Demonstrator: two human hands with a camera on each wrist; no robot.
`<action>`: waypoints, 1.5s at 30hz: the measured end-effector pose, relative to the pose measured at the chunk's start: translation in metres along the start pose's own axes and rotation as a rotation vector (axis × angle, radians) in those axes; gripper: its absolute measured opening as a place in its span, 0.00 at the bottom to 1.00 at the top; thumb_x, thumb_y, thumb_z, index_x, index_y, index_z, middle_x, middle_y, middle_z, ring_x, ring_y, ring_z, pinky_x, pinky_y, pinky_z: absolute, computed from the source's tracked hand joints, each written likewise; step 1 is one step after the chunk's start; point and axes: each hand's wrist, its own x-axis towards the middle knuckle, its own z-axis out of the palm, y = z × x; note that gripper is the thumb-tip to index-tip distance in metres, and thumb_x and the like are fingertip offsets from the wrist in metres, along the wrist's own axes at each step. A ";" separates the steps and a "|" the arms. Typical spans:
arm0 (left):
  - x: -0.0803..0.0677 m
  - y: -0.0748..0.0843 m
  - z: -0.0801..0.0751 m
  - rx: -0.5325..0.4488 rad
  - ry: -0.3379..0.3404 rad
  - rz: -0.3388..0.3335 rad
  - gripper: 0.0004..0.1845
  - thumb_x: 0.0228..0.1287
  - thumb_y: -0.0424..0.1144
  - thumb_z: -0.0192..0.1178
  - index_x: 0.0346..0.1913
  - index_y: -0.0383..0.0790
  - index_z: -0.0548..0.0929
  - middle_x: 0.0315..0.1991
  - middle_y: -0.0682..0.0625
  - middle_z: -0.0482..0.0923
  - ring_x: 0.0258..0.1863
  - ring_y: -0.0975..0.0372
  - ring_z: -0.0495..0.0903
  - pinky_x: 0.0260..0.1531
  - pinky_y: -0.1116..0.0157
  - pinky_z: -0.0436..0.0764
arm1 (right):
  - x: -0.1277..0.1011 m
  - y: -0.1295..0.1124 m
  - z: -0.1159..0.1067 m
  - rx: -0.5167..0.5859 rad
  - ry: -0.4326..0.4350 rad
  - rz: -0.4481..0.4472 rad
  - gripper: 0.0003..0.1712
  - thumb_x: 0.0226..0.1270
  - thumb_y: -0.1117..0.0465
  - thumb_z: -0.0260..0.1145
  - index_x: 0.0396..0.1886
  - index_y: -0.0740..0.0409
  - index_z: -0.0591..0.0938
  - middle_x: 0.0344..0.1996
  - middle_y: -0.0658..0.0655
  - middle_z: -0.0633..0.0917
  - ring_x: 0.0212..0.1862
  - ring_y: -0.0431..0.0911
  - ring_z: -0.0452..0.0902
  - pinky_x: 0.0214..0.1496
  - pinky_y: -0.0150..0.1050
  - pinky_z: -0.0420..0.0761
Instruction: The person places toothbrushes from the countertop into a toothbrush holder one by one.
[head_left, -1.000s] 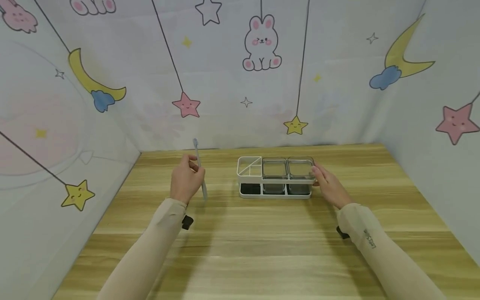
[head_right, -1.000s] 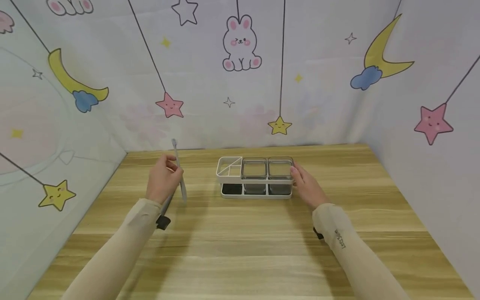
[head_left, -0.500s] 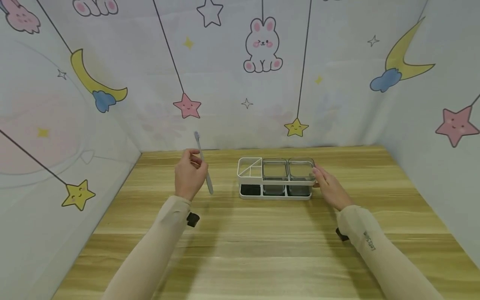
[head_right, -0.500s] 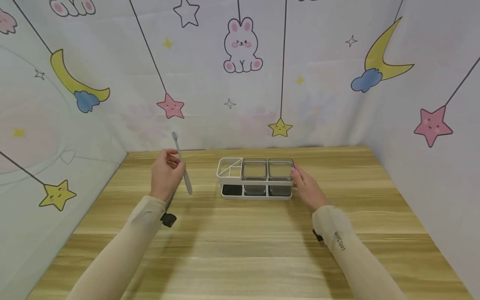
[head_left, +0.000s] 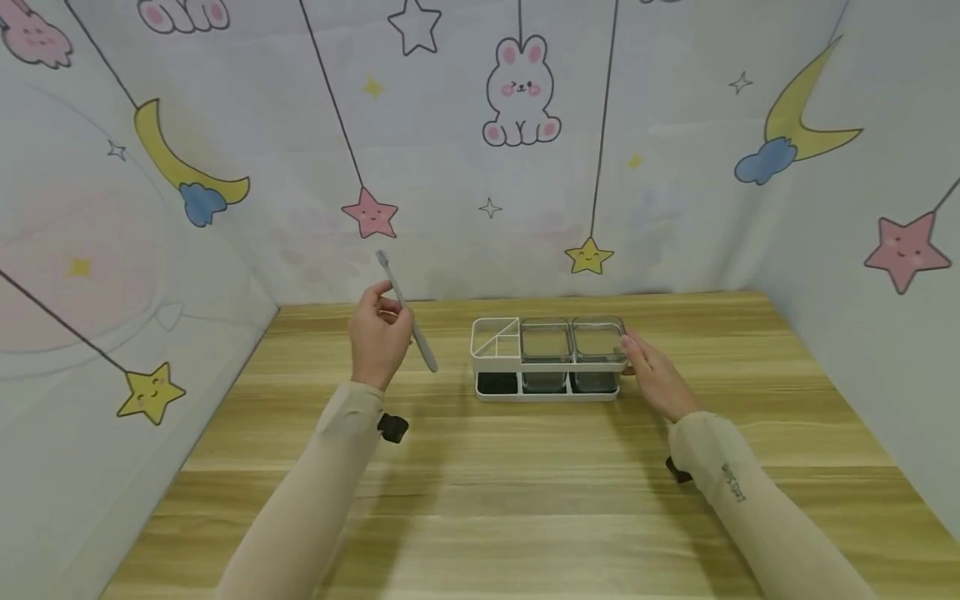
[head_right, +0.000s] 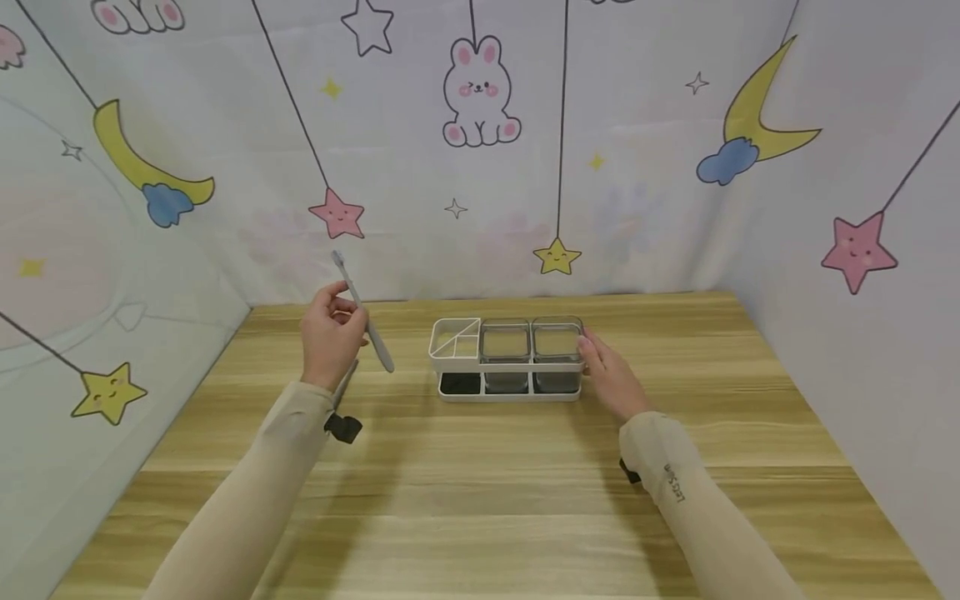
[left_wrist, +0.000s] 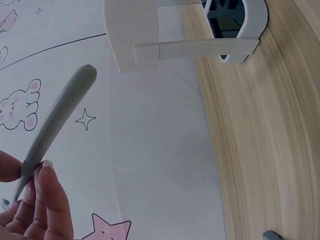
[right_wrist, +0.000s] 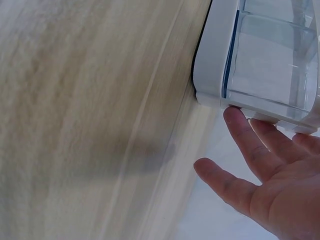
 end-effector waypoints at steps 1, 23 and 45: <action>0.000 0.000 0.001 -0.012 -0.001 -0.002 0.23 0.63 0.29 0.56 0.62 0.33 0.75 0.33 0.46 0.77 0.25 0.59 0.78 0.18 0.68 0.81 | 0.000 0.000 0.000 0.001 0.001 0.002 0.42 0.81 0.38 0.33 0.78 0.66 0.50 0.74 0.70 0.56 0.57 0.67 0.75 0.66 0.61 0.64; 0.010 0.015 0.027 -0.146 -0.006 -0.021 0.21 0.59 0.28 0.55 0.57 0.35 0.76 0.32 0.46 0.76 0.24 0.60 0.78 0.16 0.66 0.81 | 0.001 -0.006 0.008 0.030 0.016 0.009 0.42 0.80 0.38 0.33 0.78 0.66 0.51 0.71 0.72 0.62 0.58 0.68 0.74 0.66 0.62 0.65; -0.007 0.065 0.042 -0.216 -0.091 -0.030 0.12 0.70 0.27 0.51 0.54 0.30 0.71 0.34 0.40 0.76 0.21 0.63 0.78 0.23 0.54 0.83 | -0.010 -0.005 0.006 0.016 0.011 0.045 0.44 0.79 0.35 0.31 0.79 0.61 0.48 0.77 0.65 0.52 0.61 0.66 0.71 0.66 0.61 0.64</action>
